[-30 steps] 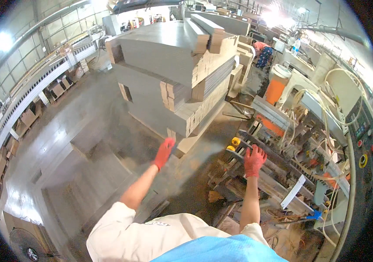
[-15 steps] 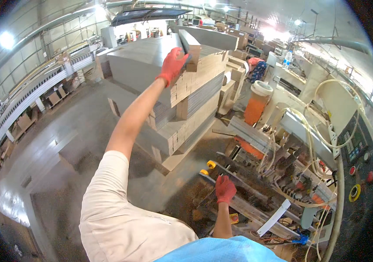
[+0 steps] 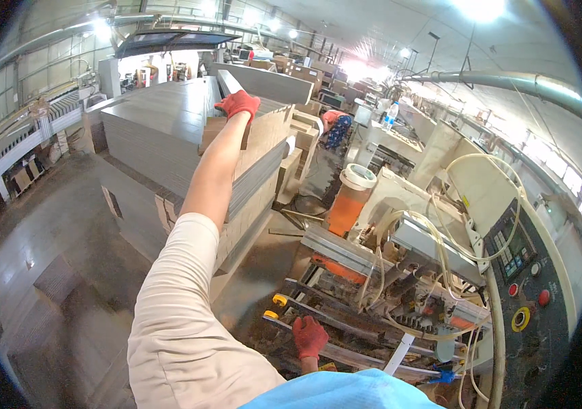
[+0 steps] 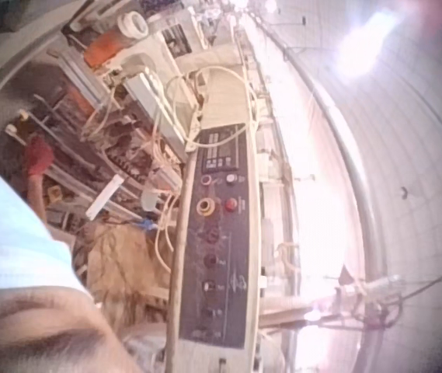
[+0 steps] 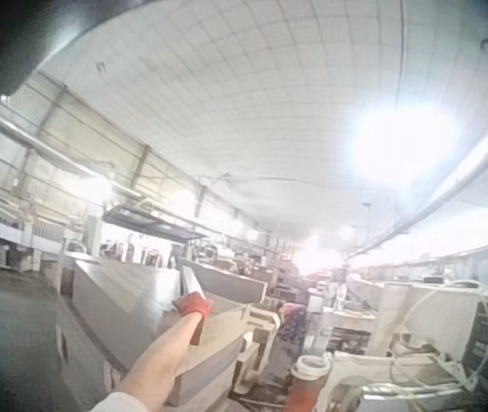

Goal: The person picks up long, dark-colored wooden planks from a stack and places them onto a machine conveyor belt. They then retrieve the planks from the other side of the machine and stack them neatly on a growing pile. The person repeats this process, handling the planks one at a time.

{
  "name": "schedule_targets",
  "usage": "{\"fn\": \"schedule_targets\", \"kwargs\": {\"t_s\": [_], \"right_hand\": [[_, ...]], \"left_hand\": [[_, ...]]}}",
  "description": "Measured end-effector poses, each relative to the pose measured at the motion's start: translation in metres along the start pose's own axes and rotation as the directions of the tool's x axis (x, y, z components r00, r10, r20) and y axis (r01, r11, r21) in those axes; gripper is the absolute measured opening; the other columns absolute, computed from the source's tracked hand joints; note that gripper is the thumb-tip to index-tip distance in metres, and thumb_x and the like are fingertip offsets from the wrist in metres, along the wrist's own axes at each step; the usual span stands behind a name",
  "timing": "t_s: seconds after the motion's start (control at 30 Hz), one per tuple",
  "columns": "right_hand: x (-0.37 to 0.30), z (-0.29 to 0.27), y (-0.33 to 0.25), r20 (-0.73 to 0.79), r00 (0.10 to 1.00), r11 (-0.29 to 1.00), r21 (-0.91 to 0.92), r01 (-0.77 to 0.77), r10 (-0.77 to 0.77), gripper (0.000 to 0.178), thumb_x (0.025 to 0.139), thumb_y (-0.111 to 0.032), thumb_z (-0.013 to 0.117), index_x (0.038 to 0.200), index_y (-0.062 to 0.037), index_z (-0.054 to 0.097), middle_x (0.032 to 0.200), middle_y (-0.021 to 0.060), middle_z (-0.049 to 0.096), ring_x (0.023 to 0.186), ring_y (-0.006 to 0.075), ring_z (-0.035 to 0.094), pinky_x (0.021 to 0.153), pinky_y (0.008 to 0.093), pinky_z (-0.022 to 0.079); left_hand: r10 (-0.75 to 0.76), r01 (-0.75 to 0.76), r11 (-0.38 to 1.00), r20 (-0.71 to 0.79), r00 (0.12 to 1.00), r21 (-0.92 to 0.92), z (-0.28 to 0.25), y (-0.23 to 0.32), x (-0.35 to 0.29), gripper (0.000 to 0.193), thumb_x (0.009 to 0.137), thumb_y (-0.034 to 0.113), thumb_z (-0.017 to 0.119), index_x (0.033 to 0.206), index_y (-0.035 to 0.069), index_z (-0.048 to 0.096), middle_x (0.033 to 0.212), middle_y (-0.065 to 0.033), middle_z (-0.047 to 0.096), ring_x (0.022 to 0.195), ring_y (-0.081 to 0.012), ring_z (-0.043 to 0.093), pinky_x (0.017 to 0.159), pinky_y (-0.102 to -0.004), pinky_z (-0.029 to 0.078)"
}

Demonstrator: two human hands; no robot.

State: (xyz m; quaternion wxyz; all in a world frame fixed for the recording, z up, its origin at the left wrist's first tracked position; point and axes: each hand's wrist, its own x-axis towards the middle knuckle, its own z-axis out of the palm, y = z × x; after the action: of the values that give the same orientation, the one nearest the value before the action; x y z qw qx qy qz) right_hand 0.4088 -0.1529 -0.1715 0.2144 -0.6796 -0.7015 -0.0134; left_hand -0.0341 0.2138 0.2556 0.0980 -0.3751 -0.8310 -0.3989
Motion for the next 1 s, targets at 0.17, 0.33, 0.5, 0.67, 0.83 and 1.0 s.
{"fn": "schedule_targets", "kwargs": {"t_s": [0.17, 0.33, 0.5, 0.67, 0.83, 1.0], "right_hand": [[-0.002, -0.002, 0.001, 0.003, 0.999, 0.999, -0.004, 0.034, -0.034, 0.04, 0.096, -0.05, 0.059, 0.099, -0.0116, 0.071, 0.088, 0.0173, 0.073, 0.083, 0.0391, 0.071, 0.071, 0.0545, 0.054], [-0.006, 0.026, 0.012, -0.074, 0.997, 1.0, -0.007, 0.029, -0.03, 0.03, 0.095, -0.043, 0.063, 0.089, -0.0139, 0.068, 0.082, 0.0148, 0.071, 0.079, 0.0399, 0.069, 0.068, 0.0533, 0.053], [-0.004, 0.002, 0.005, -0.039, 0.999, 0.999, 0.046, 0.022, -0.02, 0.033, 0.096, -0.044, 0.062, 0.091, -0.0125, 0.068, 0.087, 0.0159, 0.072, 0.082, 0.0401, 0.069, 0.071, 0.0525, 0.054], [-0.002, 0.012, 0.002, -0.011, 0.999, 0.998, 0.054, 0.033, -0.033, 0.038, 0.098, -0.047, 0.058, 0.092, -0.0115, 0.069, 0.091, 0.0168, 0.073, 0.086, 0.0399, 0.07, 0.072, 0.0536, 0.054], [-0.002, 0.011, 0.005, 0.1, 0.994, 0.998, 0.057, 0.026, -0.032, 0.049, 0.102, -0.054, 0.051, 0.109, -0.0086, 0.07, 0.099, 0.0181, 0.074, 0.091, 0.0377, 0.071, 0.08, 0.052, 0.055], [0.001, -0.011, 0.004, 0.236, 0.972, 0.995, 0.086, -0.042, 0.021, 0.05, 0.102, -0.053, 0.053, 0.116, -0.0085, 0.069, 0.107, 0.0199, 0.073, 0.099, 0.0373, 0.07, 0.083, 0.0526, 0.055]], "left_hand": [[0.091, -0.092, 0.995, -0.045, 0.995, -0.029, -0.012, 0.001, -0.037, 0.046, 0.078, 0.052, 0.069, 0.099, 0.012, 0.081, 0.11, -0.0157, 0.077, 0.109, -0.0347, 0.071, 0.111, -0.0573, 0.031], [0.162, -0.232, 0.952, -0.314, 0.936, -0.2, -0.037, -0.019, -0.104, 0.049, 0.08, 0.047, 0.07, 0.108, 0.007, 0.077, 0.108, -0.02, 0.076, 0.109, -0.0345, 0.07, 0.105, -0.0522, 0.041], [-0.142, -0.111, 0.109, -0.126, 0.982, -0.988, -0.075, -0.042, -0.168, 0.036, 0.089, 0.035, 0.069, 0.112, 0.008, 0.068, 0.097, -0.01, 0.07, 0.091, -0.0292, 0.069, 0.076, -0.0415, 0.055], [0.311, 0.288, -0.525, 0.134, 0.941, -0.801, -0.059, -0.063, -0.141, 0.055, 0.093, 0.048, 0.068, 0.126, 0.006, 0.056, 0.112, -0.0099, 0.062, 0.105, -0.0277, 0.064, 0.081, -0.0401, 0.059], [0.778, 0.792, -0.386, 0.294, 0.555, -0.474, -0.054, -0.046, -0.129, 0.028, 0.088, 0.027, 0.069, 0.1, 0.002, 0.063, 0.094, -0.0167, 0.067, 0.083, -0.0301, 0.067, 0.078, -0.0416, 0.058], [0.709, 0.795, -0.387, 0.401, 0.58, -0.466, -0.039, -0.078, -0.263, 0.035, 0.094, 0.028, 0.065, 0.113, 0.0, 0.06, 0.098, -0.0111, 0.06, 0.086, -0.0271, 0.059, 0.089, -0.042, 0.051]]}}
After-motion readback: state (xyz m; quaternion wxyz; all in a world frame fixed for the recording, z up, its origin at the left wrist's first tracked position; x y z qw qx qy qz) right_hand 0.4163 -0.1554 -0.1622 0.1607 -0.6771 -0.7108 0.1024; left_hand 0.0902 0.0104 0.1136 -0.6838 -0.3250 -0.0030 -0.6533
